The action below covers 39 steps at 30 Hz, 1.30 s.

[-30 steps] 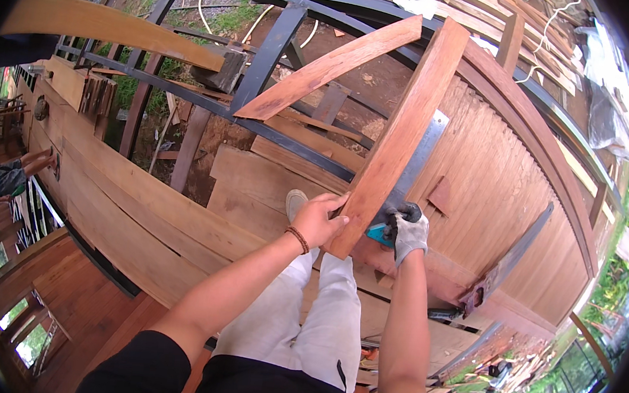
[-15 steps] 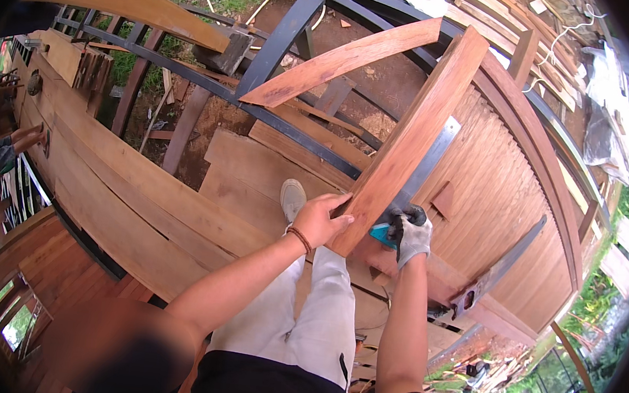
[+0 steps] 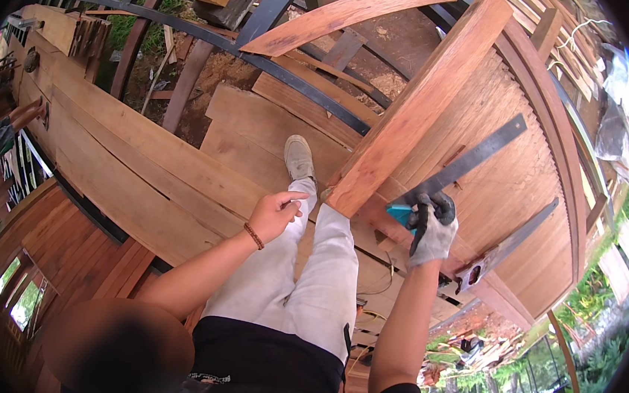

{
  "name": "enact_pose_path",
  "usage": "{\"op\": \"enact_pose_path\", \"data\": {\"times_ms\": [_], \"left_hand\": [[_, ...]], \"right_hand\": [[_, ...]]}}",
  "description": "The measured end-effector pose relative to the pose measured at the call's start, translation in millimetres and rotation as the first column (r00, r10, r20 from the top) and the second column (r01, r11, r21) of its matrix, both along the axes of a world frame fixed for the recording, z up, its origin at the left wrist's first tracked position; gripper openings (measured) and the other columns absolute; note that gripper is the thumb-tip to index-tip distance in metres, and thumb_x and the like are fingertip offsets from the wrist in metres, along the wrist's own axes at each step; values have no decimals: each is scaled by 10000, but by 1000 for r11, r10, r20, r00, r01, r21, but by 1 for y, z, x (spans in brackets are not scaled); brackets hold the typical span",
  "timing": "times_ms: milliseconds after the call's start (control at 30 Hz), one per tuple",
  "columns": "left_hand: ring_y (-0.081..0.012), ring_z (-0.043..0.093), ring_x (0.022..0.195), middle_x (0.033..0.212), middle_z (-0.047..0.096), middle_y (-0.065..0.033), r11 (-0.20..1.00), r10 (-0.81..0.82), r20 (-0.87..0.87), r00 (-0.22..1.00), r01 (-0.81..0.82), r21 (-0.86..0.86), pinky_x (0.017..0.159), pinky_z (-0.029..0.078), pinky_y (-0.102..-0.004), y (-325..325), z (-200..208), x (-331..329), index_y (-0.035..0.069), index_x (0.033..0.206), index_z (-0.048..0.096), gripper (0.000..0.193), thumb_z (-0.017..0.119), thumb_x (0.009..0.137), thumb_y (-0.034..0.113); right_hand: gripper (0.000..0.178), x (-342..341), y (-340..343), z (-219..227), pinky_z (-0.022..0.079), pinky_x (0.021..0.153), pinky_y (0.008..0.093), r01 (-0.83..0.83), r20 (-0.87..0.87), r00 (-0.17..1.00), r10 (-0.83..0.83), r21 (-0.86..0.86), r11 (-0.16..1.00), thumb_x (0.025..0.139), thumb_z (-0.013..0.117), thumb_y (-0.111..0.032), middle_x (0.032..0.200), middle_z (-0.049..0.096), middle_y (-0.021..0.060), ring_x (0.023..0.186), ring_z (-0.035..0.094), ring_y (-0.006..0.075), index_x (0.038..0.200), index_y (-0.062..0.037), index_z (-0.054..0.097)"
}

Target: The person assembles a curved wooden slat structure on an outdoor deck. They measure and mark a wooden plank with a square and pencil, cut it with a hand saw, and smooth the edges with an angle grinder. The person then fits the plank into the structure and secures it with a nail gun.

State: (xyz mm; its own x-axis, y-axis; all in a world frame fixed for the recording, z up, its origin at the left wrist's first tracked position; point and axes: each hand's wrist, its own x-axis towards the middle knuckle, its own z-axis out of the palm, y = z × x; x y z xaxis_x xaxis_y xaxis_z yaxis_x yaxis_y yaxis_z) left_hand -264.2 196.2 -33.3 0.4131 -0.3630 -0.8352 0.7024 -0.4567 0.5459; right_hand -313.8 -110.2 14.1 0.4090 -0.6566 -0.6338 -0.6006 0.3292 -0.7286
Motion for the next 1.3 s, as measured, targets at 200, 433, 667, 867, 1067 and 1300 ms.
{"op": "enact_pose_path", "data": {"times_ms": [200, 433, 667, 867, 1067, 1300], "left_hand": [[-143, 641, 843, 869, 670, -30, 931, -79, 200, 977, 144, -336, 757, 518, -285, -15, 81, 2, 15, 1166, 669, 292, 690, 891, 110], [-149, 597, 745, 820, 670, -59, 989, -72, 157, 985, 91, -118, 712, 497, -295, 41, 60, 29, -19, 1026, 673, 209, 705, 871, 118], [-88, 598, 798, 924, 700, -27, 982, -174, 278, 945, 187, -19, 742, 499, -263, 47, -57, 78, -3, 1094, 684, 220, 681, 888, 74], [-92, 601, 834, 911, 698, -42, 973, -143, 383, 912, 200, -114, 778, 499, -277, -9, -126, 73, 2, 1050, 699, 207, 711, 847, 41], [-153, 660, 883, 947, 715, -57, 904, -113, 562, 820, 319, -284, 812, 520, -302, -55, -124, 78, 41, 982, 738, 160, 740, 822, 30], [-188, 679, 934, 1001, 725, -77, 876, -97, 574, 813, 343, -339, 852, 529, -306, -71, -126, 73, 51, 1004, 738, 181, 734, 826, 20]], "right_hand": [[182, -23, 95, 65, 474, 494, 263, -96, 72, 994, 78, 303, 948, 883, 640, 32, 813, 654, 90, 580, 597, 127, 1054, 8, 583], [247, 5, 122, 50, 533, 681, 267, -304, 246, 924, 294, 4, 953, 870, 621, 44, 935, 687, 115, 761, 658, 133, 1116, 30, 624], [352, -36, 0, -54, 464, 960, 454, -562, -335, 733, 592, -789, 249, 842, 669, -50, 1155, 645, 139, 1081, 597, 349, 1191, -82, 633], [368, -39, -3, -72, 385, 1038, 472, -572, -374, 663, 648, -812, 117, 868, 618, -96, 1214, 632, 145, 1164, 534, 369, 1236, -81, 615], [353, -45, -4, -73, 380, 1041, 467, -590, -410, 640, 650, -804, 75, 888, 600, -106, 1228, 632, 146, 1166, 533, 369, 1237, -61, 614], [305, -44, -2, -77, 398, 1016, 479, -561, -401, 671, 623, -825, 73, 891, 614, -109, 1176, 651, 170, 1133, 547, 403, 1186, -33, 629]]}}
